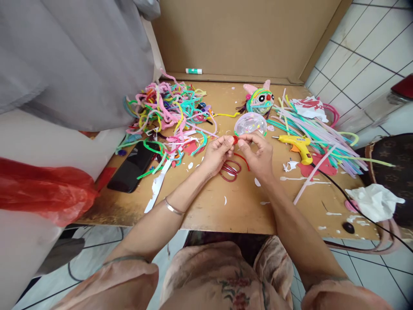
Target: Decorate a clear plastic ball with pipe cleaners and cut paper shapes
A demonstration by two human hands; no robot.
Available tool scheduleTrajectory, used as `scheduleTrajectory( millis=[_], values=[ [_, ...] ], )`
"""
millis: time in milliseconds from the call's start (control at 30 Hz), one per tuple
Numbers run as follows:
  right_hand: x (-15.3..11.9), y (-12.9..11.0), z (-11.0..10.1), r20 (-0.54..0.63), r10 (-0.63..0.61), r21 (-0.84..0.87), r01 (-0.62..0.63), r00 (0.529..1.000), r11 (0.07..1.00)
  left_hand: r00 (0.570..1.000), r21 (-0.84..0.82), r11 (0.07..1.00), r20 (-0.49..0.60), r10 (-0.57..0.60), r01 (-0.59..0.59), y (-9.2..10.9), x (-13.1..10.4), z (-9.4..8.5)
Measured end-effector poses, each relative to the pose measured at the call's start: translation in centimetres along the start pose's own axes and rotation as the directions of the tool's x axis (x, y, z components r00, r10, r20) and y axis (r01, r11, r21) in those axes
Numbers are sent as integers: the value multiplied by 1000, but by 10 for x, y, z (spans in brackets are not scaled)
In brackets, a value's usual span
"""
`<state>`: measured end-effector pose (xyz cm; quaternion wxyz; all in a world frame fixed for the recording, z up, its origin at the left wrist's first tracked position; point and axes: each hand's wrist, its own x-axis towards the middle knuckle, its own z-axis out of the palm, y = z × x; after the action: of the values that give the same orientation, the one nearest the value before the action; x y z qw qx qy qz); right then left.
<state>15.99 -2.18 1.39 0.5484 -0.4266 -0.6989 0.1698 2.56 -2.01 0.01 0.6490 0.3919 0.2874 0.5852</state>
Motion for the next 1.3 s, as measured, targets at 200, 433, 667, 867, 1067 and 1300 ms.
scheduleTrajectory(
  millis=[200, 433, 667, 867, 1067, 1300],
  values=[
    [-3, 4, 6, -55, 53, 7, -53, 997, 999, 996, 51, 996, -37, 75, -73, -3, 0, -1],
    [0, 2, 5, -52, 142, 97, -136, 989, 986, 993, 68, 993, -66, 97, -92, -3, 0, -1],
    [0, 3, 7, 56, 304, 326, -305, 951, 895, 992, 99, 989, -63, 112, -106, -4, 1, -2],
    [1, 2, 6, 87, 335, 357, -343, 938, 869, 986, 138, 980, -62, 152, -143, -3, 0, -1],
    [1, 2, 5, 89, 290, 295, -304, 953, 906, 970, 240, 950, -89, 226, -199, -3, -1, 0],
    [0, 0, 6, 74, 302, 260, -311, 950, 914, 965, 267, 947, -139, 222, -180, -5, 0, 0]
  ],
)
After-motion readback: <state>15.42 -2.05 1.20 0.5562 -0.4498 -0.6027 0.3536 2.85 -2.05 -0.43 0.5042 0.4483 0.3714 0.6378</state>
